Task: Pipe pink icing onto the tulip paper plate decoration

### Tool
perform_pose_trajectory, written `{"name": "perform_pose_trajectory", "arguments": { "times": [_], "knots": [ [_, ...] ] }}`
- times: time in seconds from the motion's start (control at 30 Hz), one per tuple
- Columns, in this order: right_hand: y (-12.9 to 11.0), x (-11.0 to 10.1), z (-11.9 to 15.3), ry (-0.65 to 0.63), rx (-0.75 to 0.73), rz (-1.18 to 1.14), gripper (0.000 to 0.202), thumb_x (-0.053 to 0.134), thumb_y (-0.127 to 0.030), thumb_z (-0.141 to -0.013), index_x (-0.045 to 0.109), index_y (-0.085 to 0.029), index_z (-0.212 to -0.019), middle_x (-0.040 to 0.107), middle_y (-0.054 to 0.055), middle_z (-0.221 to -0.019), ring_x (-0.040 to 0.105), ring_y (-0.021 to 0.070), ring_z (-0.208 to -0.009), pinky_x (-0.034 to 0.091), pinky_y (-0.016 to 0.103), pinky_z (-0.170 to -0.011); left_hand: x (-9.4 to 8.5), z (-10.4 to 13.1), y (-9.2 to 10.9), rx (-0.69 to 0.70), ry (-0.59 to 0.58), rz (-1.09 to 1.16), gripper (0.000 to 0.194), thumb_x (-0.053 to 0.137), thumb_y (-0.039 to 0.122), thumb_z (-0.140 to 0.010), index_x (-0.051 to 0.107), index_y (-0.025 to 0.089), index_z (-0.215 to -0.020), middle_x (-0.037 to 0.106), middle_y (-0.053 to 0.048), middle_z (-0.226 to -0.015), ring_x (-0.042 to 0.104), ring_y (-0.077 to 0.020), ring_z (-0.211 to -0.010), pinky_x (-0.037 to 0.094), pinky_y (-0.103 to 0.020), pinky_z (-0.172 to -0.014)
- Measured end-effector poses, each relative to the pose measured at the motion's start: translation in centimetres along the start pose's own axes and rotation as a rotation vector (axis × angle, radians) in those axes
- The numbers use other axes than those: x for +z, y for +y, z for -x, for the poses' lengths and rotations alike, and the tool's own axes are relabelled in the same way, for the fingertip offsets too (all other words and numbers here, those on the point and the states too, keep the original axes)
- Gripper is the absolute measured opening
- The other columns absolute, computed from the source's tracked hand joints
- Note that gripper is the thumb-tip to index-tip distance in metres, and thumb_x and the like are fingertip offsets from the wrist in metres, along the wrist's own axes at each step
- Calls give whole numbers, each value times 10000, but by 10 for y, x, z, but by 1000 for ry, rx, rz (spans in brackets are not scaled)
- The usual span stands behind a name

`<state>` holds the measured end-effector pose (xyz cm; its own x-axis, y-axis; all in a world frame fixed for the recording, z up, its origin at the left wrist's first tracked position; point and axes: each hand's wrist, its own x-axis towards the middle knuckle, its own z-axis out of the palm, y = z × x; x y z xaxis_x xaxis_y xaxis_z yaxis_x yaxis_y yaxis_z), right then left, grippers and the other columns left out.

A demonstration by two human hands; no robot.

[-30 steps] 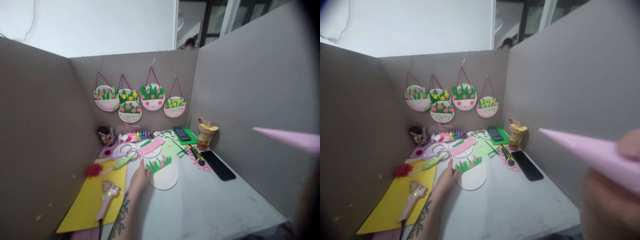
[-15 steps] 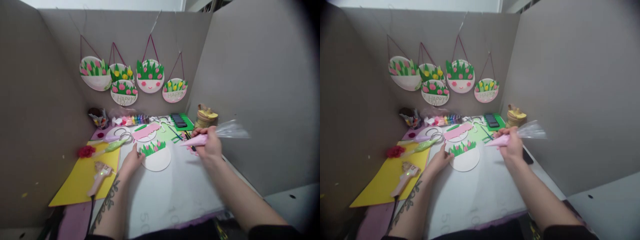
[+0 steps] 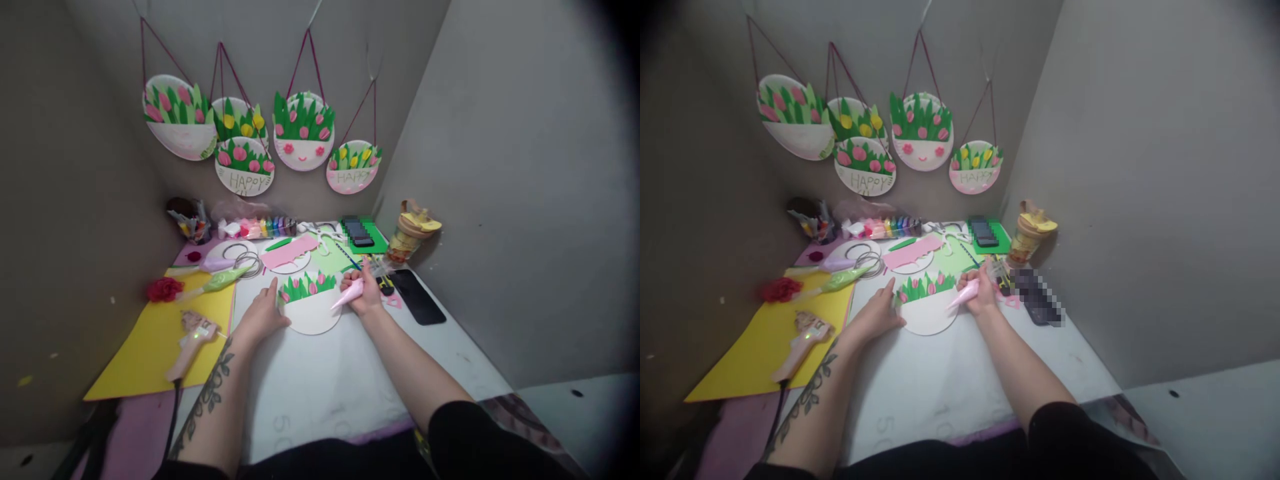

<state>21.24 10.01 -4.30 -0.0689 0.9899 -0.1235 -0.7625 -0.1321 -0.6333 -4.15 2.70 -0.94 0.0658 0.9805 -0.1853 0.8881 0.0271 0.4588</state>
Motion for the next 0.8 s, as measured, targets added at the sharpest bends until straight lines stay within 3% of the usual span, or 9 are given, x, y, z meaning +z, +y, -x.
{"name": "perform_pose_trajectory", "arguments": {
  "times": [0.17, 0.33, 0.5, 0.8],
  "knots": [
    [1, -7, 3, -90, 106, 36, 578, 503, -654, -820, 494, -176, -496, 555, 16, -523, 487, 117, -447, 439, 250, -467, 3, 4, 0, 13, -2, -1, 1079, 702, 362, -654, 75, 129, -1501, 456, -200, -1350, 450, -337, -1241, 366, -329, -924],
    [-5, -11, 0, -100, 43, 73, 591, 451, -629, -862, 494, -190, -468, 534, -12, -468, 463, 125, -421, 515, 414, -742, 6, 7, 4, 2, 12, -50, 1050, 688, 333, -660, 91, 133, -1501, 517, -183, -1287, 488, -317, -1198, 372, -306, -889],
    [-12, -10, 2, -24, 33, 130, 597, 469, -636, -849, 483, -184, -459, 539, -6, -466, 481, 130, -440, 513, 404, -694, 3, 10, 9, -31, -30, -50, 1037, 658, 342, -692, 51, 121, -1502, 564, -187, -1264, 558, -296, -1121, 394, -281, -788],
    [8, -3, -2, -112, 69, 118, 581, 549, -680, -771, 478, -196, -457, 517, -18, -482, 464, 120, -446, 497, 394, -751, -4, 17, 9, -96, -128, -74, 1090, 664, 400, -690, -15, 155, -1506, 664, -130, -1106, 631, -283, -948, 365, -272, -630]
  ]
}}
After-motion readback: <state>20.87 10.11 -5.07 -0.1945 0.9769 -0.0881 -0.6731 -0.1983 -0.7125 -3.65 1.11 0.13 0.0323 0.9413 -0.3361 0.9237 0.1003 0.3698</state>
